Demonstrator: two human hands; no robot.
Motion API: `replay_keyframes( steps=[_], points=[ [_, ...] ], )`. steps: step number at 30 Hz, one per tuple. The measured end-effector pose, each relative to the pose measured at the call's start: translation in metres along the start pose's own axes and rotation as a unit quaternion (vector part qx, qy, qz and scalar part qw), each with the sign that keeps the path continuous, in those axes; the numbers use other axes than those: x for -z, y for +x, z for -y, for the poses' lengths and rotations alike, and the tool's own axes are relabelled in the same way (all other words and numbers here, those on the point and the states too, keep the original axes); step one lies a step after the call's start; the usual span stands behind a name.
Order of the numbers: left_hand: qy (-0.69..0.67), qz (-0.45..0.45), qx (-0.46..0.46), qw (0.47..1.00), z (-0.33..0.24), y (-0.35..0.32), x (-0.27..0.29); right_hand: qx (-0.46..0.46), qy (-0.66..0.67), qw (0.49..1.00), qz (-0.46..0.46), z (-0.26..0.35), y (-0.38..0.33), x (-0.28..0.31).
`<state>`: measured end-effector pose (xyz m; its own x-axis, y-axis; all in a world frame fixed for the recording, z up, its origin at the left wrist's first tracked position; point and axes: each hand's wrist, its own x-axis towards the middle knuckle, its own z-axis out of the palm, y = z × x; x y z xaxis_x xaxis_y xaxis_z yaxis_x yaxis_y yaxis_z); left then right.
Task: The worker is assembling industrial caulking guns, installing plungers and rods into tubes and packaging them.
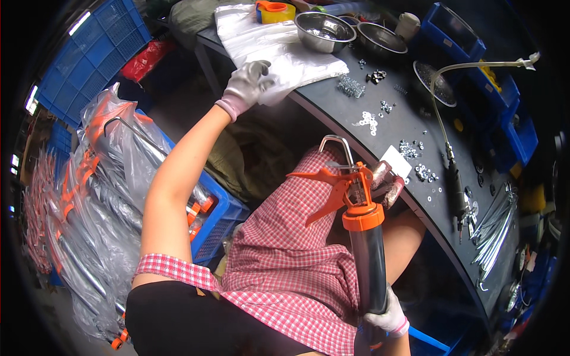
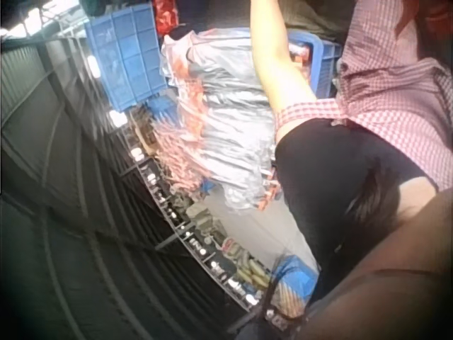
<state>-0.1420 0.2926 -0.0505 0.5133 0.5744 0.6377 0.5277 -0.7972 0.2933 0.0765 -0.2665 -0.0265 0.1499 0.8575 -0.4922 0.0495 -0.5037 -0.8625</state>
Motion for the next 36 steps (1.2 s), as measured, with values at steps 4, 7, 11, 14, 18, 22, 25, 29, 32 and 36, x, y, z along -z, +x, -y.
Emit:
replay_keyframes(
  steps=[4,7,11,14,18,22,25,29,32,36],
  points=[
    [0.189,-0.038,-0.146,0.97,-0.023,-0.017,-0.017,0.032,0.022,0.999,-0.02,0.013,0.016,-0.005],
    [0.136,-0.032,-0.169,0.976,-0.001,-0.011,-0.013,0.03,0.056,0.998,-0.016,0.011,0.021,-0.008],
    [-0.064,0.015,0.047,0.997,0.005,0.005,-0.009,0.026,0.08,0.996,-0.034,0.022,0.02,-0.008],
    [-0.238,0.08,0.144,0.957,-0.003,0.021,-0.005,0.014,0.074,0.997,-0.028,0.018,0.022,-0.001],
    [-0.252,0.169,0.168,0.938,0.006,0.038,-0.003,0.025,0.064,0.996,-0.051,0.036,0.038,-0.002],
    [-0.139,0.16,0.142,0.967,0.006,0.051,-0.007,0.051,0.089,0.991,-0.081,0.057,0.056,-0.01],
    [-0.168,0.165,0.157,0.959,0.004,0.057,-0.007,0.094,0.088,0.987,-0.1,0.074,0.075,-0.019],
    [-0.152,0.152,0.159,0.964,0.003,0.065,-0.007,0.152,0.022,0.98,-0.126,0.098,0.103,-0.032],
    [-0.145,0.17,0.167,0.96,0.001,0.069,-0.008,0.178,0.027,0.975,-0.133,0.103,0.123,-0.042],
    [-0.178,0.178,0.189,0.949,0.002,0.069,-0.005,0.221,0.042,0.967,-0.122,0.111,0.153,-0.054]
  ],
)
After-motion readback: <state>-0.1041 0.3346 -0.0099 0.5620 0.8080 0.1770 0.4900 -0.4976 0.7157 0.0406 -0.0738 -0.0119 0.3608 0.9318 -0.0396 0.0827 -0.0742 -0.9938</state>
